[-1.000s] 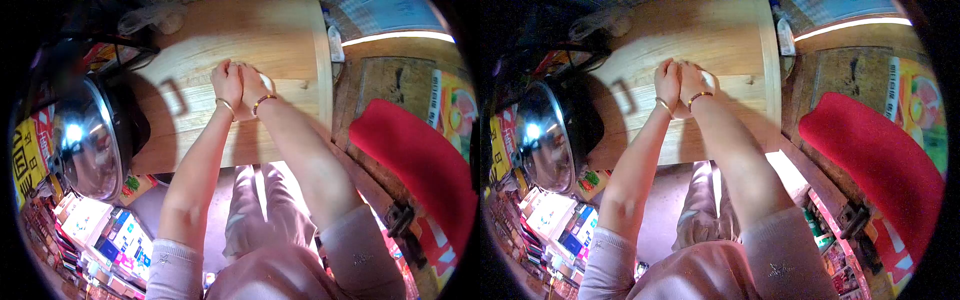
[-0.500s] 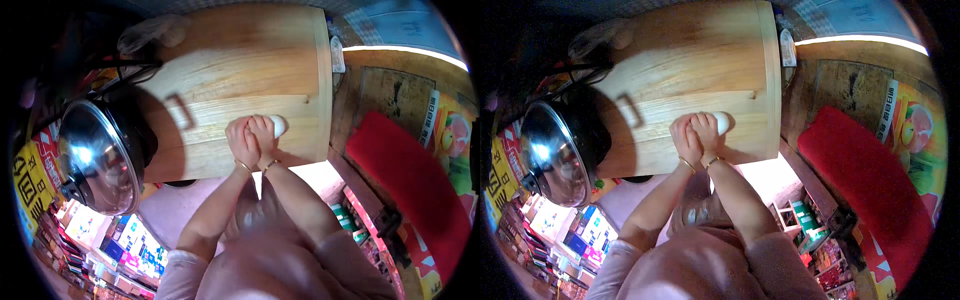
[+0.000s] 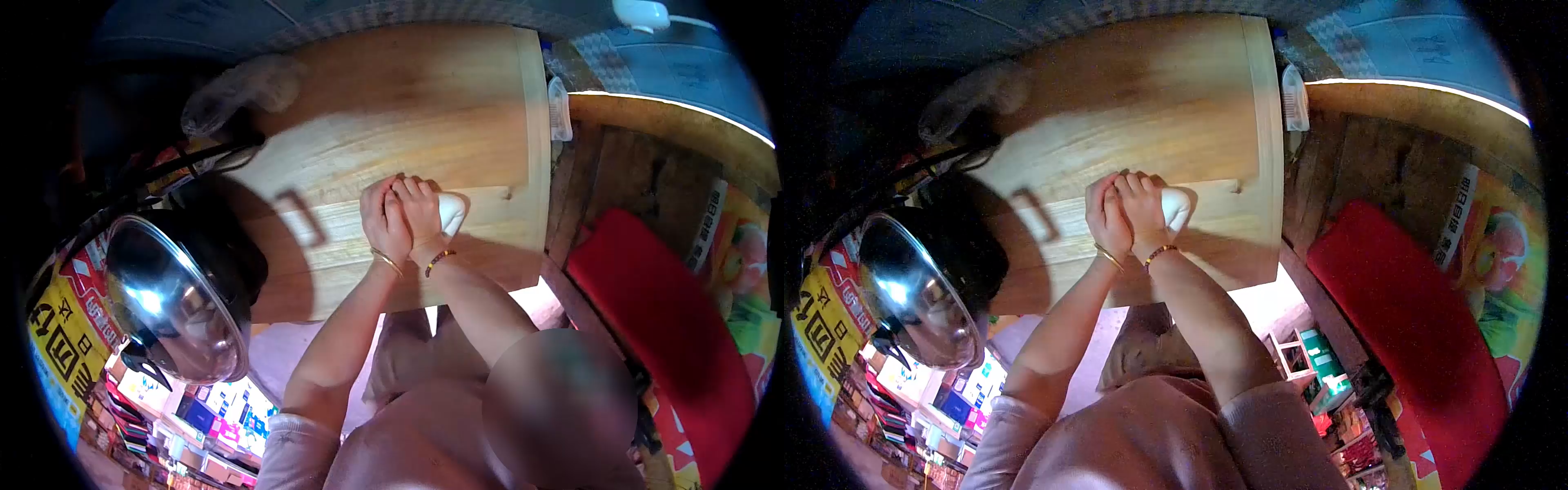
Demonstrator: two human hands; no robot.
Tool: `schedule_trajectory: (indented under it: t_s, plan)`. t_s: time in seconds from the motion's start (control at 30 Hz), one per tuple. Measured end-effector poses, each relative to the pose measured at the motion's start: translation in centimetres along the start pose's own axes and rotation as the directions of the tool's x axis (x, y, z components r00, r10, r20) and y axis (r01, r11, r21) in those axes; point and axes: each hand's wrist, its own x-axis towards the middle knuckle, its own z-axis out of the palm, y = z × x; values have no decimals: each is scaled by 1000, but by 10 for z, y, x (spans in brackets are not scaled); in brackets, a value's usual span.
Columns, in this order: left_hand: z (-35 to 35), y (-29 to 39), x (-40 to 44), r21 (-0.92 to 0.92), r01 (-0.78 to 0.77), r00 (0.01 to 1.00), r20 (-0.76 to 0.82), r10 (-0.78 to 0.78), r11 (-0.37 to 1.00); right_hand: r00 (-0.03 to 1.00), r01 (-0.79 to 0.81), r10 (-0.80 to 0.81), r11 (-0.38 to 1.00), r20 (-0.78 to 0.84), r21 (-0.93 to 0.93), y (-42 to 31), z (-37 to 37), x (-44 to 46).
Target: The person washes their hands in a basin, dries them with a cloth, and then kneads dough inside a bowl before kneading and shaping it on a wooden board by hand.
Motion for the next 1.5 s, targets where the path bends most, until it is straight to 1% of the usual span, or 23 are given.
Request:
schedule_trajectory:
  t_s: [0.1, 0.23, 0.3, 0.33, 0.37, 0.43, 0.47, 0.6, 0.67, 0.7, 0.73, 0.77, 0.8, 0.87, 0.9, 1.0, 1.17, 1.3, 1.33, 1.37, 1.43, 1.47, 1.5]
  plan:
    - [4, -3, 4, -52, 23, 998, -52, -25, 998, 992, -88, 95, 992, -80, 92, 5, 24, 6]
    - [7, -9, 9, -67, 25, 992, -118, -32, 997, 969, 155, -139, 986, -202, 68, 5, -4, 21]
    - [7, -7, 13, -91, 29, 988, -146, -42, 995, 995, 70, -72, 997, 75, 24, 2, -5, 33]
    - [8, -8, 15, -94, 56, 983, -170, -72, 994, 957, -97, 88, 995, 276, 21, -1, -13, 38]
    - [6, -10, 14, -95, 84, 975, -196, -101, 992, 958, -86, 76, 996, 277, 25, -7, -23, 38]
    - [-2, -10, -4, -131, 143, 961, -218, -169, 981, 828, 225, -194, 974, 526, 6, -11, -41, 41]
    - [-7, -11, -16, -107, 220, 928, -283, -242, 970, 901, 220, -313, 926, 299, 306, 3, -7, 31]
    - [-25, -34, -61, -211, 330, 855, -347, -387, 920, 855, 39, -327, 816, 403, 577, -17, -4, -12]
    - [-28, -21, -52, -361, 241, 883, -304, -358, 901, 852, 407, -507, 799, 132, 442, -27, -32, -8]
    - [-25, -5, -42, -373, 237, 885, -298, -358, 897, 921, 243, -370, 794, 126, 558, -27, -49, -13]
    - [-19, 9, -32, -153, 140, 948, -264, -177, 978, 968, 90, -224, 735, 116, 673, -27, -65, -18]
    - [-11, 16, -23, 71, 14, 983, -184, -1, 997, 980, 106, -169, 884, 101, 455, -21, -53, -22]
    - [6, 10, -22, 159, 83, 988, -138, -61, 984, 990, 102, -120, 972, 75, 211, -14, -35, -24]
    - [10, 5, -12, 165, -4, 982, -186, 35, 986, 998, 51, -56, 954, -9, -297, -6, -13, -6]
    - [12, 2, -11, 180, -74, 973, -204, 111, 981, 999, 38, -38, 956, 6, -291, -5, -14, -4]
    - [14, 5, 5, 210, -28, 987, -146, 60, 977, 996, 61, -34, 927, 80, -369, -1, -18, 15]
    - [15, 6, 24, 95, 21, 991, -134, -8, 995, 996, 89, -85, 985, 33, -151, 10, -8, 26]
    - [19, 7, 34, -21, 33, 988, -151, -35, 999, 964, 104, -91, 994, 248, -40, 15, -8, 42]
    - [20, 5, 34, -51, 25, 987, -158, -33, 998, 981, 185, -180, 980, 68, -74, 19, -14, 34]
    - [20, 2, 31, -50, 32, 986, -159, -40, 998, 981, 187, -181, 980, 75, -72, 19, -13, 32]
    - [22, -3, 33, -3, -166, 968, -192, 162, 986, 977, 52, -55, 998, 206, 23, 20, -12, 43]
    - [24, -4, 36, -6, -167, 966, -200, 163, 986, 999, -16, -2, 944, 54, 328, 18, -19, 37]
    - [25, -5, 35, -7, -148, 967, -213, 143, 989, 997, -17, -7, 944, 71, 330, 17, -19, 30]
